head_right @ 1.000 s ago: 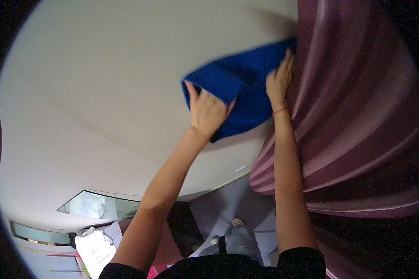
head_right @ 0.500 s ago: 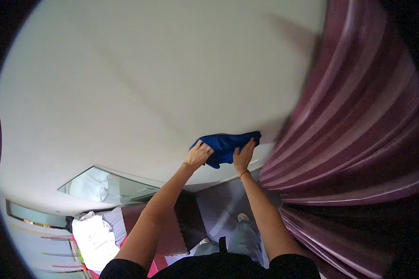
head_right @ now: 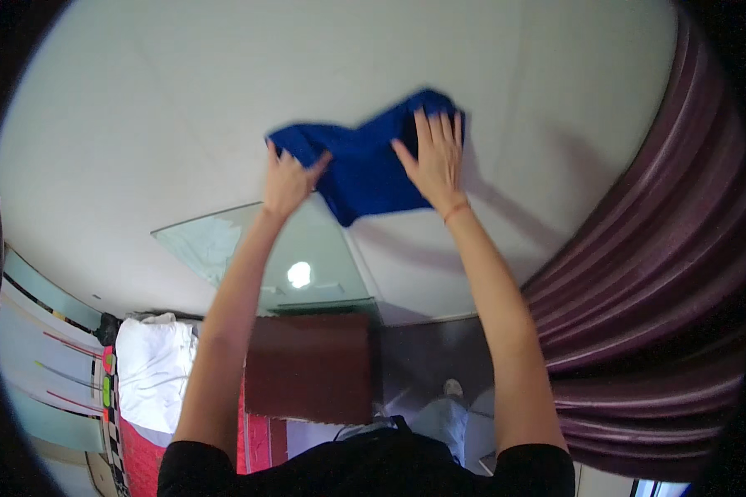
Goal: Cleaning the mirror, bedside table, and side of the mattress using a blue cloth.
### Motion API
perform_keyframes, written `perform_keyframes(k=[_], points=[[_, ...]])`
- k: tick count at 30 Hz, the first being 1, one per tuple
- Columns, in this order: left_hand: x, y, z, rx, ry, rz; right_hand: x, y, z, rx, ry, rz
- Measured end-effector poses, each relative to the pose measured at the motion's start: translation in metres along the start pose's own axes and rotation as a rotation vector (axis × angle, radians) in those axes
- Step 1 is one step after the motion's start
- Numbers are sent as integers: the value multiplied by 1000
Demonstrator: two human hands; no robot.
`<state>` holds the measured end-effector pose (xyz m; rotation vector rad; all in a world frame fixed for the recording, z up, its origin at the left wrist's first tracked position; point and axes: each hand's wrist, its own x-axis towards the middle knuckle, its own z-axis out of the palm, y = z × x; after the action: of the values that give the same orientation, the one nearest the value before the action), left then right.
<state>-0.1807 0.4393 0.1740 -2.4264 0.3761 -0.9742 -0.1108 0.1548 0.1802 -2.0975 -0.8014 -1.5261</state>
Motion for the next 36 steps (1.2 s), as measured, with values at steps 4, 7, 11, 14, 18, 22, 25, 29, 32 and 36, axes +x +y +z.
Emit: perform_keyframes(k=[4,7,11,14,18,22,25,29,32,36], points=[[16,-101,-61,32,220,-194,116,-41,9,21,126,-182],[25,-169,-76,-1,575,-346,176,-86,6,-43,24,-215],[35,-169,-99,-282,403,-550,184,-129,12,-200,22,-183],[20,-176,-56,12,575,-425,157,-146,46,-187,74,-198],[-21,-138,10,29,561,-474,106,-140,82,-190,65,-237],[-80,-95,64,-101,292,-445,57,-139,96,-112,-84,-233],[-103,-99,82,-67,372,-276,10,-139,117,-30,-132,-332],[-109,-111,76,-31,293,-315,20,-155,112,88,-91,-300],[-76,-120,39,-219,-206,-515,57,-158,105,99,-108,-288],[-31,-201,-5,66,505,-364,161,-192,88,54,94,-304]])
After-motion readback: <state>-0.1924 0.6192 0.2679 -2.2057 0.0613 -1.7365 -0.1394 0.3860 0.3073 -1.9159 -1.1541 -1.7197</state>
